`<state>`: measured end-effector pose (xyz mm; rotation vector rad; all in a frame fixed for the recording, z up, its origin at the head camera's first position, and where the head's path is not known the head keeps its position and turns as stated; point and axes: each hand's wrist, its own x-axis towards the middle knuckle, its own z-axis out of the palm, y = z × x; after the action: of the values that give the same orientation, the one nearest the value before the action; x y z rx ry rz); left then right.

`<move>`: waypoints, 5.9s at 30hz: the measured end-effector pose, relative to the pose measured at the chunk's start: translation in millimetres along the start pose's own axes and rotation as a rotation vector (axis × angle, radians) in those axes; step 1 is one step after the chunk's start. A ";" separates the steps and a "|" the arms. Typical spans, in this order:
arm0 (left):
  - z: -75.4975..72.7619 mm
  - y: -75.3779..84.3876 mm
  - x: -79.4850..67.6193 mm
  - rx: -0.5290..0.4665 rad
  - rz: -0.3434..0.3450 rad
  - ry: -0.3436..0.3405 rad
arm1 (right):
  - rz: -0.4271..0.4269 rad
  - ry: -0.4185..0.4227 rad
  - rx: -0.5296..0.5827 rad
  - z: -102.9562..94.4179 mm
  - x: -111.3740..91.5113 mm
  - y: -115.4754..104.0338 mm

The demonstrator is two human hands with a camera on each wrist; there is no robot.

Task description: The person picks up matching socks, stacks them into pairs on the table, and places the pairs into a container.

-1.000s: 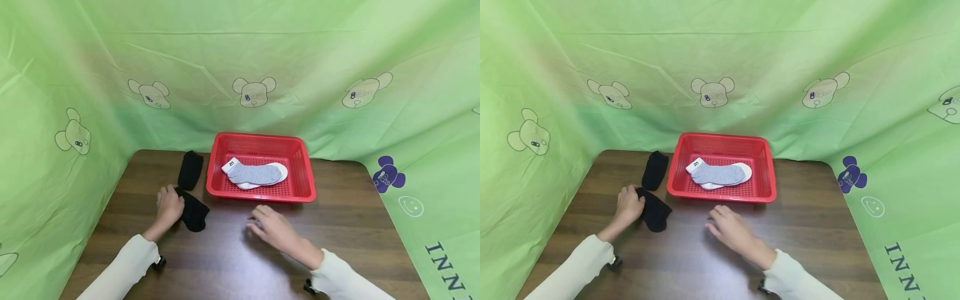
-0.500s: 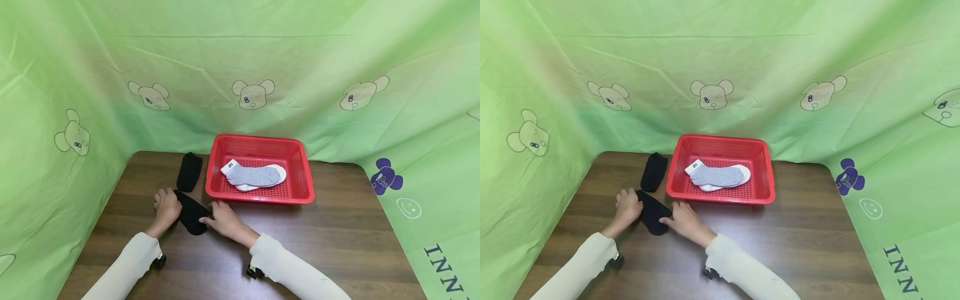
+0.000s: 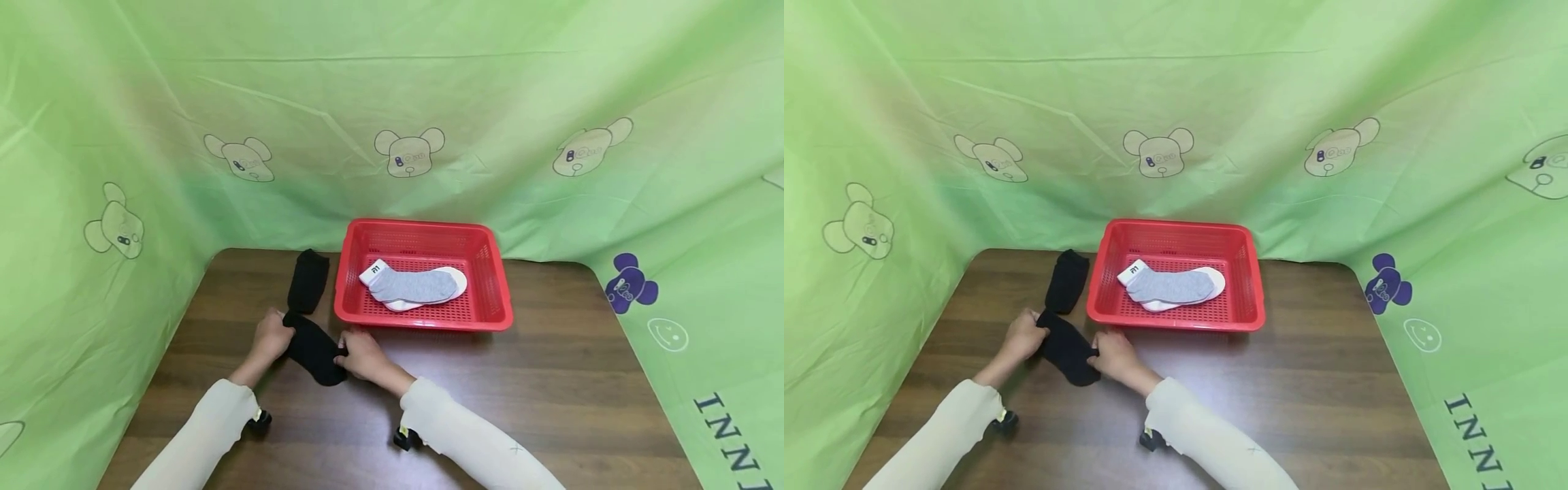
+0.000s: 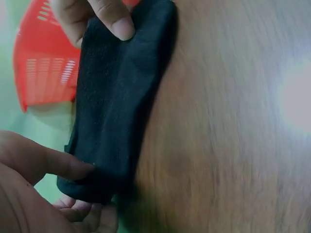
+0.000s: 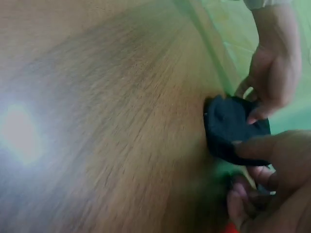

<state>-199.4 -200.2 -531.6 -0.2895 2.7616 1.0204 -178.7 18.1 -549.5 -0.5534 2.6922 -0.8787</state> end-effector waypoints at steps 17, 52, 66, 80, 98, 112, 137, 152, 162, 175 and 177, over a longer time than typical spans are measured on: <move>24.6 41.1 -39.7 -0.673 -0.091 -0.322 | 0.252 0.091 0.823 -57.1 -61.8 59.1; 124.9 109.8 -38.0 -0.369 0.154 -0.182 | 0.317 0.139 0.483 -121.6 -128.6 167.7; 129.9 111.7 -38.0 -0.137 0.387 0.018 | 0.346 0.169 0.373 -116.7 -118.9 164.1; 124.8 134.3 -78.6 -0.082 0.512 -0.085 | 0.438 0.135 0.345 -148.9 -142.4 144.5; 125.3 180.7 -110.4 -0.449 0.408 -0.402 | 0.386 0.072 1.002 -129.5 -151.2 76.8; 105.2 174.3 -102.6 -0.283 0.476 -0.370 | 0.287 0.221 0.706 -115.7 -139.8 84.0; 79.3 121.7 -80.5 -0.557 0.266 -0.331 | -0.108 -0.204 0.660 -128.5 -142.5 153.4; 119.3 103.5 -67.6 -0.597 0.166 -0.146 | 0.233 0.040 0.550 -122.2 -126.6 150.7; 131.9 103.2 -59.5 -0.445 0.184 -0.017 | 0.174 0.110 0.487 -112.2 -113.1 159.8; 132.9 101.8 -54.7 -0.295 0.284 0.067 | 0.337 0.283 0.352 -108.3 -108.4 152.8; 133.0 102.4 -54.1 -0.281 0.300 0.072 | 0.345 0.312 0.315 -108.6 -107.6 152.7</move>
<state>-158.5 -30.3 -554.6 0.0580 2.7771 1.5028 -162.5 233.4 -544.0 0.1251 2.7043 -1.3359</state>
